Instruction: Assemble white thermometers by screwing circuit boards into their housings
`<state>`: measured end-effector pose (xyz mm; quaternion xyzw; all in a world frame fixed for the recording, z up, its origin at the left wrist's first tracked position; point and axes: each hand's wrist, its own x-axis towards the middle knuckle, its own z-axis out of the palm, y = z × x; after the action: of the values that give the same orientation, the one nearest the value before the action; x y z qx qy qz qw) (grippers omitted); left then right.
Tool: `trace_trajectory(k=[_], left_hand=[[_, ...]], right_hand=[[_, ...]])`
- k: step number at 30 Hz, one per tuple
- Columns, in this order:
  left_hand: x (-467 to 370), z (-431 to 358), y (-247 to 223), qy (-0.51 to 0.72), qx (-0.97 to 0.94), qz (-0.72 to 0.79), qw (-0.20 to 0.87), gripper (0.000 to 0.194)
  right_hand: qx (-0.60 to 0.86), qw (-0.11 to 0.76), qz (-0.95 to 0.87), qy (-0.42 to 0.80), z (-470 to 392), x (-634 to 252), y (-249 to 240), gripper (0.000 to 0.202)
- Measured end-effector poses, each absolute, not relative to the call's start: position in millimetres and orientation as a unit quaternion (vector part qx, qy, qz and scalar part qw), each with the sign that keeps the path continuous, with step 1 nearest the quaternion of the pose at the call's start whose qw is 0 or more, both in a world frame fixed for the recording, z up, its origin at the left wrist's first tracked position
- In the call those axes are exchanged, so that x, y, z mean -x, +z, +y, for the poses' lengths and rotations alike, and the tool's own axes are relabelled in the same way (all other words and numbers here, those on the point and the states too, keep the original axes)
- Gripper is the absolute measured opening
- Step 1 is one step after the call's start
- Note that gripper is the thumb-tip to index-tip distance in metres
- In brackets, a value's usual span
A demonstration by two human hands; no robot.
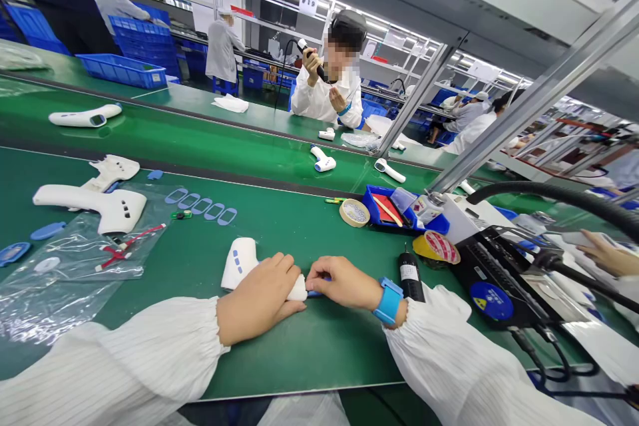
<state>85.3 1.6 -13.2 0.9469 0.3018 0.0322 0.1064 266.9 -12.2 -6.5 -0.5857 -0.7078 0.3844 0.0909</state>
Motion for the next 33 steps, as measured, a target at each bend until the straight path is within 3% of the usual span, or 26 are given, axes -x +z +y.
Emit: trace_trajectory(k=[15, 33], left_hand=[[-83.6, 1.9, -18.4, 0.08, -0.939, 0.294, 0.16, 0.018], [-87.5, 1.2, -14.3, 0.054, -0.937, 0.303, 0.166, 0.022]], right_hand=[[0.594, -0.078, -0.764, 0.241, -13.5, -248.1, 21.8, 0.011], [0.564, -0.135, -0.795, 0.177, -15.0, -244.0, 32.5, 0.015]])
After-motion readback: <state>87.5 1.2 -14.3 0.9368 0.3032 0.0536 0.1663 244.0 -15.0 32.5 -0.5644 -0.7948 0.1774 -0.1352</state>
